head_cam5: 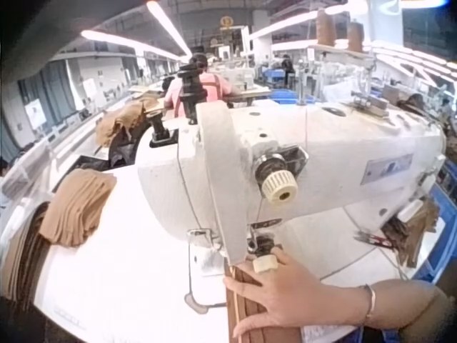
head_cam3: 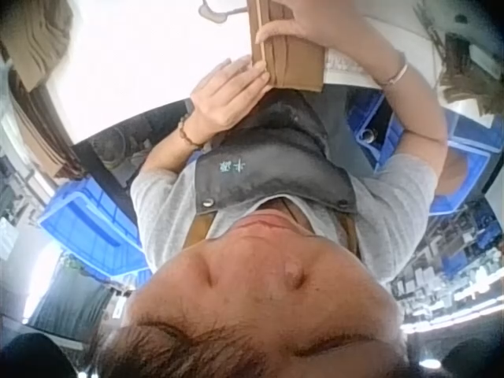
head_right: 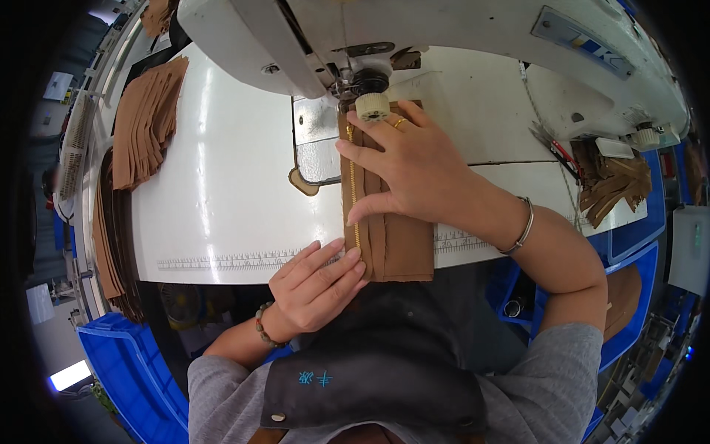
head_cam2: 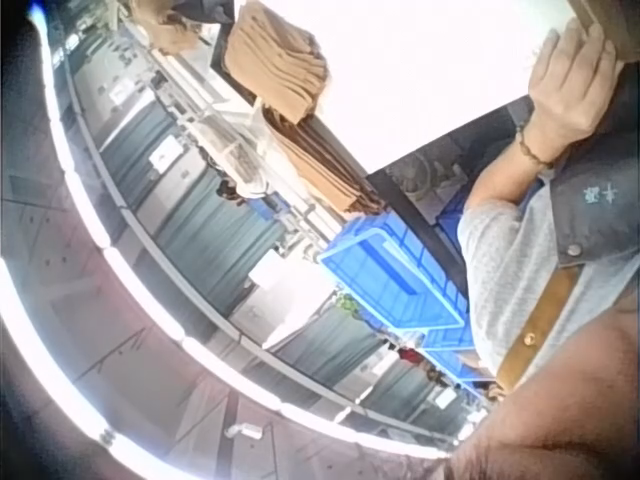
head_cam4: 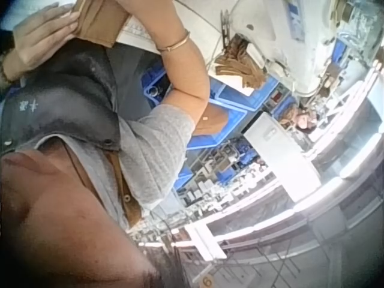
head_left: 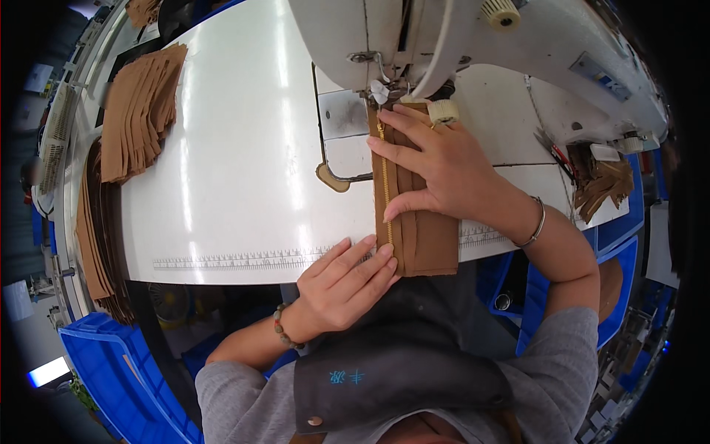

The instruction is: Sewing a zipper into a leather panel using an industrial sewing machine.

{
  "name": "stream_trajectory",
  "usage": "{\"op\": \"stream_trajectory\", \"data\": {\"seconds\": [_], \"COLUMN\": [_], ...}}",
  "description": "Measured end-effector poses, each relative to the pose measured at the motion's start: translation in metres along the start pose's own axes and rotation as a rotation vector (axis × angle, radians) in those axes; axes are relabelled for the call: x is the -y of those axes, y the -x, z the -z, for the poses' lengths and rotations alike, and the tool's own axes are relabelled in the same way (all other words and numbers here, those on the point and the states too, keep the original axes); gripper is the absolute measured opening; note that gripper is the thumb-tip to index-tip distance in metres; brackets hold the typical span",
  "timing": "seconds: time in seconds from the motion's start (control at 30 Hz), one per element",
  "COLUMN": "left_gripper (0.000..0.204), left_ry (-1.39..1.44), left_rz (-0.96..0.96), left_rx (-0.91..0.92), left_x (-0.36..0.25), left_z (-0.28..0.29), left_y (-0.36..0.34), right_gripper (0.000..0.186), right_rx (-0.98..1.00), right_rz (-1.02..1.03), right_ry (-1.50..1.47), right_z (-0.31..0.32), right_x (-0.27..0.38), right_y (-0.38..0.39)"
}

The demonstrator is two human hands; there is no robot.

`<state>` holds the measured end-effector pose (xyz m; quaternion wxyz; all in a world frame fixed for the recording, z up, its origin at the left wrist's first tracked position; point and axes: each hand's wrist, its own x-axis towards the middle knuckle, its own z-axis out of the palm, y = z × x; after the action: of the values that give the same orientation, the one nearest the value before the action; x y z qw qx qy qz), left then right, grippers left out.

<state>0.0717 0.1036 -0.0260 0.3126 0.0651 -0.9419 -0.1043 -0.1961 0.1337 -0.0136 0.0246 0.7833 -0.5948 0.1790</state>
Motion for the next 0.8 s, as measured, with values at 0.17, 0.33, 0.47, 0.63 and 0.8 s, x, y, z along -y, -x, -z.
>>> {"op": "stream_trajectory", "data": {"seconds": [0.17,0.33,0.47,0.63,0.8], "left_gripper": [0.028,0.028,0.030,0.035,0.036], "left_ry": [0.014,-0.004,-0.017,-0.431,-0.974], "left_rz": [0.001,-0.011,0.028,0.341,0.628], "left_rx": [-0.009,0.003,0.072,0.052,0.024], "left_x": [0.001,0.000,0.003,0.059,0.148], "left_z": [-0.001,0.003,0.024,0.086,0.187], "left_y": [0.002,0.006,0.019,0.057,0.111], "right_gripper": [0.090,0.092,0.095,0.099,0.100], "right_rx": [0.008,0.006,-0.048,0.062,0.063], "right_rz": [-0.005,-0.002,0.012,-0.008,-0.012], "right_ry": [0.010,0.006,-0.020,-0.079,0.032], "right_z": [0.001,0.002,0.003,0.009,0.011], "right_x": [0.002,0.004,0.006,0.007,0.009], "right_y": [0.001,-0.001,0.000,0.001,-0.003]}}
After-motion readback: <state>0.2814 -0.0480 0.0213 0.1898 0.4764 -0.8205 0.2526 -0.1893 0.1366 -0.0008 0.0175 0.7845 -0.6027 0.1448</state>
